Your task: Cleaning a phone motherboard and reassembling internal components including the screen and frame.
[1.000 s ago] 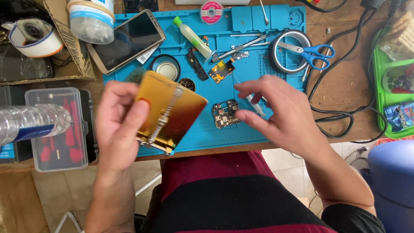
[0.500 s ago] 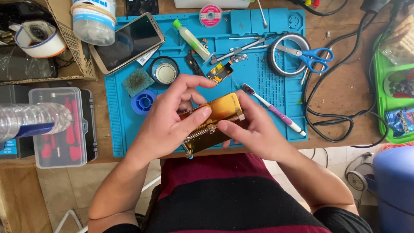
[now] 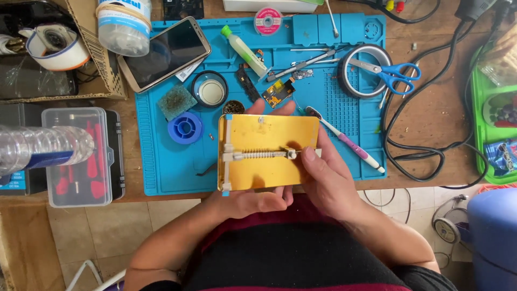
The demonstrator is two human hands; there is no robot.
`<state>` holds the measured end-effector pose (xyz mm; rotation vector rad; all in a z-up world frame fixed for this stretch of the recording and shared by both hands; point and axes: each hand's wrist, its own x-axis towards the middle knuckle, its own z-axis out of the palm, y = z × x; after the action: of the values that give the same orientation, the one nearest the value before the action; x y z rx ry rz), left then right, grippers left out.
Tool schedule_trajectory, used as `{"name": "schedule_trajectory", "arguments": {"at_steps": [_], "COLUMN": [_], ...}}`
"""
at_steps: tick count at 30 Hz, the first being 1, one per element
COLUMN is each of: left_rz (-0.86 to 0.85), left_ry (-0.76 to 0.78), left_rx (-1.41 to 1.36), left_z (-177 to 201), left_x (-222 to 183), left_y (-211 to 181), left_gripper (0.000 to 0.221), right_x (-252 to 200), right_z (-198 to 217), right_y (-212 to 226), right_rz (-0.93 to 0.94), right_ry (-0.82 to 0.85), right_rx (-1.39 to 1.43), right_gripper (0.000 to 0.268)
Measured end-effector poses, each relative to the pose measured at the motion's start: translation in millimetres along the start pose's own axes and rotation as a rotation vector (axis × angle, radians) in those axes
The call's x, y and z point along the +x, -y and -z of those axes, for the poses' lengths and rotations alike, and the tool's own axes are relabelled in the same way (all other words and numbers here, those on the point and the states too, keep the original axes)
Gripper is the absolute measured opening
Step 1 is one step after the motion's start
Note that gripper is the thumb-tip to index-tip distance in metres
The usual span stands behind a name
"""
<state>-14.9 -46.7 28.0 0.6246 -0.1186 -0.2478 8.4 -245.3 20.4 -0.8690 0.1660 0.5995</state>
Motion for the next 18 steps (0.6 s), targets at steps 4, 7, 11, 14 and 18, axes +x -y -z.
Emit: {"name": "schedule_trajectory", "arguments": {"at_steps": [4,7,11,14,18], "left_rz": [-0.176,-0.341,-0.235,-0.172,-0.128], "left_ry": [-0.045,-0.127,-0.138,-0.132,-0.095], "left_rx": [0.084,0.108,0.027,-0.032,-0.049], "left_z": [-1.3,6.8,7.1,3.3,8.0], "left_x": [6.8,13.7,8.7,4.3,-1.7], "left_y": [14.0,18.2,16.3,18.1,22.2], "left_gripper": [0.096,0.096,0.101,0.106,0.113], "right_x": [-4.6,1.3,-1.0,3.7,9.3], "right_z": [-6.2,-4.1,-17.9,-30.4,-35.5], "right_y": [22.1,40.5,57.6,65.9,69.4], "right_rz": [-0.003,0.316,0.751,0.837,0.832], "right_ry": [0.216,0.148,0.099,0.216,0.289], "right_rx": [-0.338,-1.143,-1.380,-1.553,-1.679], "right_gripper": [0.061,0.044,0.037,0.022,0.015]}}
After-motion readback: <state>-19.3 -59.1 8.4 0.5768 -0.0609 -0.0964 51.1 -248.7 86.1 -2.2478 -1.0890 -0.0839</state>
